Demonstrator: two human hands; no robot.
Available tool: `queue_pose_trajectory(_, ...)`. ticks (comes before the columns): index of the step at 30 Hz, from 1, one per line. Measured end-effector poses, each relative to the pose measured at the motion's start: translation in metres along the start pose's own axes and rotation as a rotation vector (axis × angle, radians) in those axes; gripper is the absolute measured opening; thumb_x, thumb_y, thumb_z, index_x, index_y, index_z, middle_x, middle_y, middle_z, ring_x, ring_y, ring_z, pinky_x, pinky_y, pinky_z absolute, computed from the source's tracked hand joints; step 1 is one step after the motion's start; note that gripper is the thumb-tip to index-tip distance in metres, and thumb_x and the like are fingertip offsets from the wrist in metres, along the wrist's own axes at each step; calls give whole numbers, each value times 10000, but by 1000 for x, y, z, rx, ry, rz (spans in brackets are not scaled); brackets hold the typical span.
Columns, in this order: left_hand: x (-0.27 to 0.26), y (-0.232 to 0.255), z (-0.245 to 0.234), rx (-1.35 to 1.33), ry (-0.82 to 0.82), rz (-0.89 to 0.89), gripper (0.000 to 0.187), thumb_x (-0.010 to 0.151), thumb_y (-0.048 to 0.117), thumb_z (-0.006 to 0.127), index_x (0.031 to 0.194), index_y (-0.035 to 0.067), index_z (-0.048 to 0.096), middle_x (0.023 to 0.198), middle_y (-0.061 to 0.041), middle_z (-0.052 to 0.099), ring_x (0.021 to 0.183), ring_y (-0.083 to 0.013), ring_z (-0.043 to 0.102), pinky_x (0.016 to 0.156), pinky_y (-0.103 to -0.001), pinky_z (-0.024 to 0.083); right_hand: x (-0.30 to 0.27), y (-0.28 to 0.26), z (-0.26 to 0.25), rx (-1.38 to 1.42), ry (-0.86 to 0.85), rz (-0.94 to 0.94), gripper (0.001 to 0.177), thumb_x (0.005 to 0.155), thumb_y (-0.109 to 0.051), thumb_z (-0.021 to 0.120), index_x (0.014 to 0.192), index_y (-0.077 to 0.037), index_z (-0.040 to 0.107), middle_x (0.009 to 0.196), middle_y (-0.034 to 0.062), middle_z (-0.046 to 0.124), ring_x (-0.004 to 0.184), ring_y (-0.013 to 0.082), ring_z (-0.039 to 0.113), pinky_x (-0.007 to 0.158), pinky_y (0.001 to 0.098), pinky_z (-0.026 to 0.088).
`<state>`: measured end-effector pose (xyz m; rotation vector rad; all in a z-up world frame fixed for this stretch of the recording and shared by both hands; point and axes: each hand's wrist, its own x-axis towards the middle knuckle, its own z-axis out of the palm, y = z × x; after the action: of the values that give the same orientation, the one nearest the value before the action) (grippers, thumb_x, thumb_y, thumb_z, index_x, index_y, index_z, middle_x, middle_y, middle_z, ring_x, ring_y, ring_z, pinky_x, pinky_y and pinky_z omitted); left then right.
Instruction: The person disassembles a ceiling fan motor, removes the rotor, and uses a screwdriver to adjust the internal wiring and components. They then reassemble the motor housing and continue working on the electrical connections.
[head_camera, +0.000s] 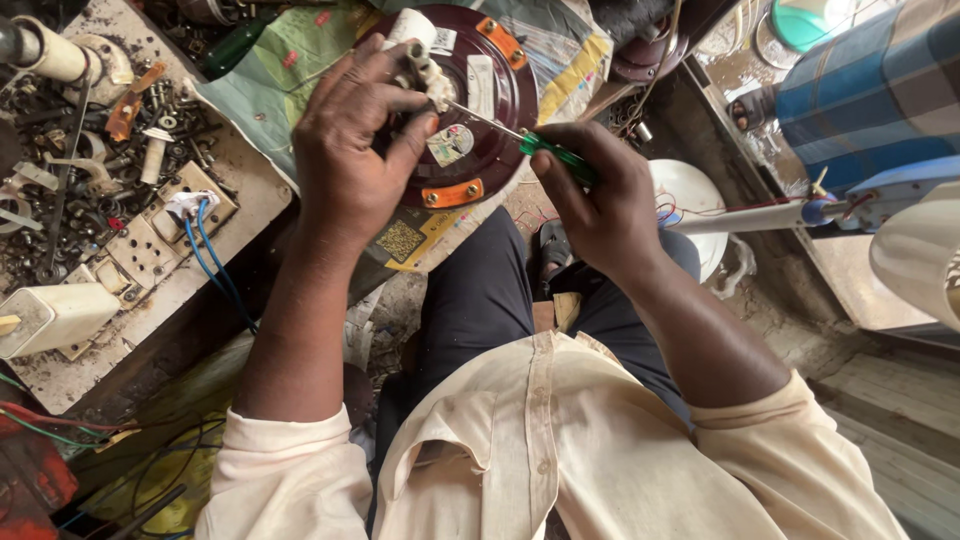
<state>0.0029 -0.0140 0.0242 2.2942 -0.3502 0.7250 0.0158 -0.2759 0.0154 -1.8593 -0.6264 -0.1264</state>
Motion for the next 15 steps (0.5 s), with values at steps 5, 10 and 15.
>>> queue_pose_trajectory(5, -3, 1, -2, -59, -3, 28, 154, 994, 28, 837, 1082, 40, 711, 1474, -132, 644, 1429, -320, 587, 1189, -425, 520, -9, -2, 8, 106, -21, 136, 197, 1101, -165, 657, 1207, 0, 672, 823, 30, 637, 731, 61, 572, 640, 231, 454)
queue_pose_trajectory(10, 2, 12, -8, -81, -34, 34, 186, 1004, -44, 825, 1119, 31, 699, 1236, -105, 705, 1149, -255, 706, 951, -345, 577, 0, -10, 0, 194, -69, 179, 234, 1137, -207, 601, 1110, 11, 682, 713, 14, 640, 617, 68, 607, 544, 241, 461)
queue_pose_trajectory(15, 3, 12, -7, -224, -50, 100, 103, 1024, -46, 723, 1098, 3, 672, 1110, -79, 715, 1024, -236, 725, 922, -358, 588, 15, -16, -19, 93, -213, 196, 308, 1176, -239, 587, 1008, 6, 668, 671, 13, 629, 584, 81, 637, 526, 259, 479)
